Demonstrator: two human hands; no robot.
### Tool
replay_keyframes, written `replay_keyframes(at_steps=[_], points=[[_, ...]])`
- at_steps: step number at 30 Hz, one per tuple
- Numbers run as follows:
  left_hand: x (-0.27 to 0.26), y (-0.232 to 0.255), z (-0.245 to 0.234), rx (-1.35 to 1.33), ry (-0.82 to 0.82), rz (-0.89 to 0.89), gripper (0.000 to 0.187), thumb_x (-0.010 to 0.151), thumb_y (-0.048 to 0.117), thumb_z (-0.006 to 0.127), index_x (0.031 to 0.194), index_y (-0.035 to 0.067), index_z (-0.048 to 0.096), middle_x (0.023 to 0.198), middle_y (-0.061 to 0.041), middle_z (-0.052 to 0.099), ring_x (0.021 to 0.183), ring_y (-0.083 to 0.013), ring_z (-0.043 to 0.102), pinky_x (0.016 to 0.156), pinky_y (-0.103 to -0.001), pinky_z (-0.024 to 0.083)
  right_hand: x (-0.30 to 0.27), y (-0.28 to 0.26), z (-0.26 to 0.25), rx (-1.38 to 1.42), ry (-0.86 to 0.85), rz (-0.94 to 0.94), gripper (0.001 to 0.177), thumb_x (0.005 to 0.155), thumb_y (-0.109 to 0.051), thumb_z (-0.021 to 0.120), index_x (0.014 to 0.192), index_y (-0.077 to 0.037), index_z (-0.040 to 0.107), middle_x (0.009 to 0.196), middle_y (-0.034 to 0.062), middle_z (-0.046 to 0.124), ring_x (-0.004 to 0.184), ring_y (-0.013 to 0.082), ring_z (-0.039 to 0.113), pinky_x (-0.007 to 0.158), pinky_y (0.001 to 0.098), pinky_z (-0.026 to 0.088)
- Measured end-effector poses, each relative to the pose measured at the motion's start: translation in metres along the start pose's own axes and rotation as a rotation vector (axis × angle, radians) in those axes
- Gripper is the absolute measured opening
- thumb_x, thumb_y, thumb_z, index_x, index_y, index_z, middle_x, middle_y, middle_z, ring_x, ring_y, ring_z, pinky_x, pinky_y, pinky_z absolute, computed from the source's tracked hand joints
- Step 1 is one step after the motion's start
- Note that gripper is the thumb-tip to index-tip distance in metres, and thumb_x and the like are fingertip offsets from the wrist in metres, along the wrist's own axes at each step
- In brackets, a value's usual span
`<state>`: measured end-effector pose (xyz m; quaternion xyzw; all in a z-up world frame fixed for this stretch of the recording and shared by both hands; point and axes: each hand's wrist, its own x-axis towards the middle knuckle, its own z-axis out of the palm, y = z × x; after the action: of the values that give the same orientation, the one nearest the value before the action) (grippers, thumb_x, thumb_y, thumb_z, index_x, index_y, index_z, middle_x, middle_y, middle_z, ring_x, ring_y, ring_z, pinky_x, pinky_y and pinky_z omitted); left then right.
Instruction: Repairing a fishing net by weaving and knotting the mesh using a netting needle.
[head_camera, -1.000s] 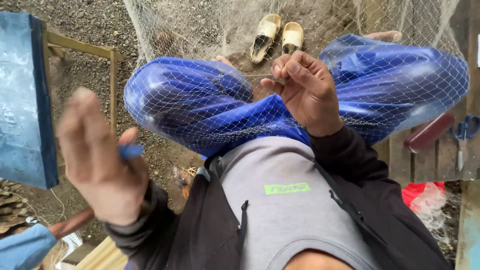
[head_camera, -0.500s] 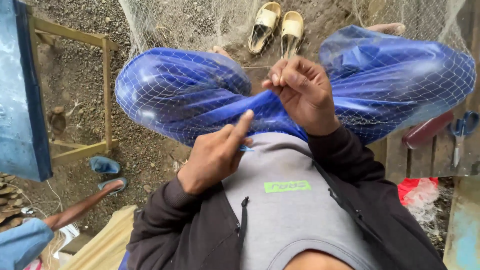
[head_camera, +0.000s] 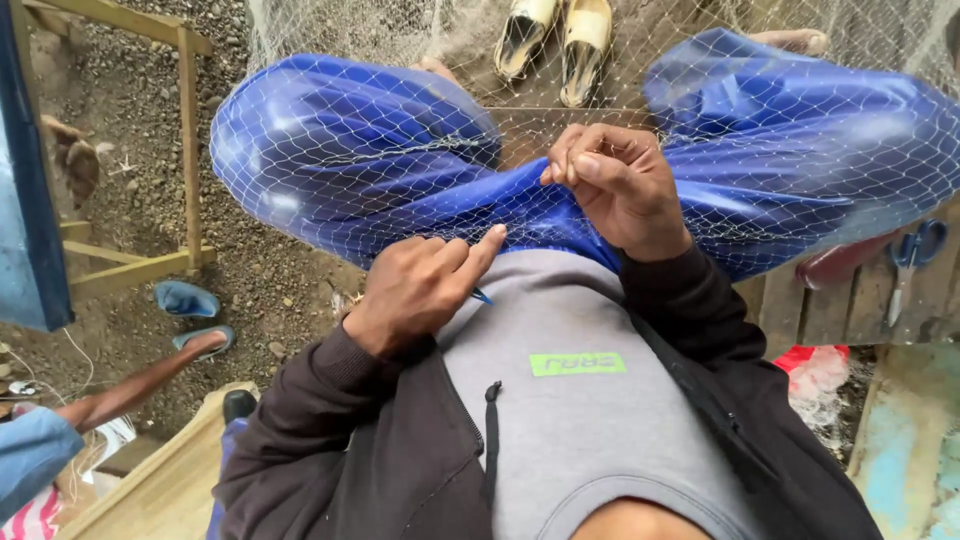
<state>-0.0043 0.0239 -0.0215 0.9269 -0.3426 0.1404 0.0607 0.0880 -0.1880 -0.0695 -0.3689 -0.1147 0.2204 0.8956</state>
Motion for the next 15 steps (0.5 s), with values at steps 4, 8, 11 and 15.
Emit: replay_keyframes(at_steps=[4, 8, 11, 15], points=[[-0.004, -0.001, 0.004, -0.001, -0.036, -0.003, 0.037, 0.088, 0.008, 0.043, 0.121, 0.011, 0.059, 0.056, 0.0, 0.043, 0.045, -0.0135, 0.047, 0.045, -0.023, 0.042, -0.005, 0.007, -0.008, 0.008, 0.027, 0.024, 0.016, 0.087, -0.008, 0.052, 0.076, 0.003, 0.049, 0.082, 0.0185, 0.049, 0.082, 0.018, 0.056, 0.082, 0.0305, 0.049], [-0.006, -0.001, 0.009, 0.033, -0.064, -0.002, 0.035, 0.089, 0.01, 0.044, 0.12, 0.012, 0.059, 0.056, -0.001, 0.044, 0.045, -0.0139, 0.048, 0.045, -0.024, 0.043, -0.008, 0.011, -0.002, 0.05, 0.068, 0.028, 0.019, 0.09, -0.01, 0.051, 0.079, 0.005, 0.048, 0.084, 0.0203, 0.05, 0.087, 0.0226, 0.058, 0.087, 0.0347, 0.052], [-0.004, 0.0, 0.007, 0.023, -0.098, -0.003, 0.037, 0.088, 0.009, 0.044, 0.122, 0.011, 0.058, 0.056, -0.001, 0.046, 0.045, -0.0136, 0.049, 0.045, -0.024, 0.043, -0.006, 0.01, 0.005, 0.068, 0.061, 0.035, 0.017, 0.091, -0.011, 0.05, 0.081, 0.003, 0.049, 0.091, 0.0206, 0.051, 0.094, 0.0245, 0.059, 0.09, 0.039, 0.052], [-0.003, 0.001, 0.005, 0.005, -0.13, -0.015, 0.035, 0.088, 0.009, 0.045, 0.12, 0.011, 0.059, 0.056, -0.001, 0.049, 0.045, -0.0139, 0.051, 0.044, -0.024, 0.044, -0.007, 0.017, -0.002, 0.111, 0.057, 0.024, 0.017, 0.091, -0.01, 0.05, 0.082, 0.004, 0.049, 0.088, 0.0197, 0.05, 0.093, 0.0268, 0.059, 0.09, 0.0398, 0.052]])
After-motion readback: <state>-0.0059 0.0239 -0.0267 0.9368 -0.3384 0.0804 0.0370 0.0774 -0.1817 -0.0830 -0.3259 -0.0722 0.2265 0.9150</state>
